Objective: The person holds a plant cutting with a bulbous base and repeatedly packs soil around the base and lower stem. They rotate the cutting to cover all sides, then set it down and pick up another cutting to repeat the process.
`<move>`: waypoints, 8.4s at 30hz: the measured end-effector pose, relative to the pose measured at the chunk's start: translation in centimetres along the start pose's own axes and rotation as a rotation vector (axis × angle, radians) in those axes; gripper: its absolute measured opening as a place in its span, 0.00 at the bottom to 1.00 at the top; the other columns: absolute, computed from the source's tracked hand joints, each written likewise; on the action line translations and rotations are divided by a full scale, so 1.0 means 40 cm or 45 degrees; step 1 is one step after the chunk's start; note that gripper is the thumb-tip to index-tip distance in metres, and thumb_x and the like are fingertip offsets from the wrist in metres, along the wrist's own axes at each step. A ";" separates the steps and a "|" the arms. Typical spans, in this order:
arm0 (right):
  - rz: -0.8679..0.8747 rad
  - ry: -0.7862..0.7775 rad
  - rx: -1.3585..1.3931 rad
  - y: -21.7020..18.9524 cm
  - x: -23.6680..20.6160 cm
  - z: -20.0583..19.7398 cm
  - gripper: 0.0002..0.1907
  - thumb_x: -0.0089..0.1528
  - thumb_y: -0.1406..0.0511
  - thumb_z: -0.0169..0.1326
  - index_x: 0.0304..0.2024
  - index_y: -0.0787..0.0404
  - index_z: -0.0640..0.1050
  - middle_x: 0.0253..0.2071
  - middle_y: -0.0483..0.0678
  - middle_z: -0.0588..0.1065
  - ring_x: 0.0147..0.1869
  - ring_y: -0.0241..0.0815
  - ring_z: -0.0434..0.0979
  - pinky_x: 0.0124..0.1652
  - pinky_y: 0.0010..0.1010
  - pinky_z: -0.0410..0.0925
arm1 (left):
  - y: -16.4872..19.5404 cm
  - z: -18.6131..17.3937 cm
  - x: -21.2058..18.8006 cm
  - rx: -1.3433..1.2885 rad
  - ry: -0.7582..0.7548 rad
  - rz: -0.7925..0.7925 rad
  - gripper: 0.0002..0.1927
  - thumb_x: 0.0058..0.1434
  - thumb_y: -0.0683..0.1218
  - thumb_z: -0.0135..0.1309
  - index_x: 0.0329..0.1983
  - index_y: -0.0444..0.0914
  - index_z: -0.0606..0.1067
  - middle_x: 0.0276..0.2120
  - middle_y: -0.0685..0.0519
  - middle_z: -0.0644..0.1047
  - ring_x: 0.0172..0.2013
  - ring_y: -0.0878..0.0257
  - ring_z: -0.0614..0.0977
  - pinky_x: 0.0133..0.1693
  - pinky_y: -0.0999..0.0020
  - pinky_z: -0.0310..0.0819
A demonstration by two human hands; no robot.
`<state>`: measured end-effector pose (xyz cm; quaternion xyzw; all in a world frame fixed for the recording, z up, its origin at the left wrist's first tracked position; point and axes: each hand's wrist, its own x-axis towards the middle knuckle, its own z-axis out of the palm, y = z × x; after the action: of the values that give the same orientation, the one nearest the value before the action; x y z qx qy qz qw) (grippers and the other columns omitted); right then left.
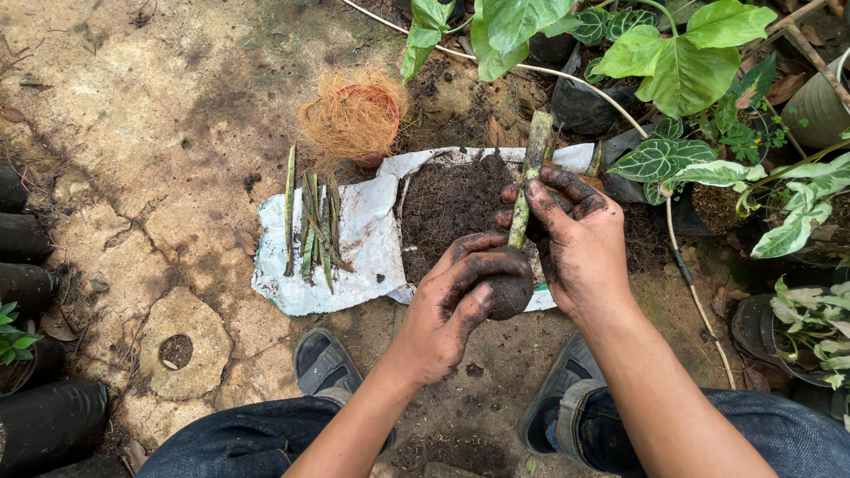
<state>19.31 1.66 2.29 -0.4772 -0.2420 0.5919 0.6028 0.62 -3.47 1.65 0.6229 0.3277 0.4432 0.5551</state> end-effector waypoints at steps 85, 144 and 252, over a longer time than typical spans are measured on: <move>0.282 -0.225 -0.244 -0.013 -0.017 0.014 0.13 0.63 0.68 0.57 0.50 0.67 0.77 0.39 0.53 0.82 0.29 0.35 0.79 0.23 0.23 0.68 | -0.058 0.039 0.003 -1.304 -0.069 -0.856 0.30 0.75 0.63 0.37 0.58 0.33 0.69 0.43 0.41 0.81 0.41 0.44 0.85 0.43 0.48 0.84; -1.305 -0.828 -1.656 0.064 -0.066 0.039 0.27 0.58 0.57 0.63 0.60 0.51 0.78 0.69 0.49 0.70 0.79 0.65 0.57 0.73 0.62 0.44 | -0.103 -0.040 0.056 -1.392 0.636 -0.806 0.15 0.73 0.55 0.47 0.46 0.41 0.76 0.37 0.54 0.80 0.35 0.63 0.82 0.30 0.69 0.79; -0.336 -0.646 -2.195 0.533 0.405 -0.302 0.21 0.59 0.70 0.62 0.55 0.66 0.76 0.62 0.58 0.73 0.62 0.53 0.73 0.63 0.41 0.68 | -0.117 -0.040 0.036 -1.247 1.013 -0.658 0.22 0.69 0.44 0.51 0.62 0.27 0.68 0.58 0.38 0.75 0.57 0.48 0.79 0.59 0.54 0.77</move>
<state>22.31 10.14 -25.66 -0.5866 -0.7792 0.2189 0.0282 0.11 -0.73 -2.67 -0.0088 0.4067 0.5890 0.6983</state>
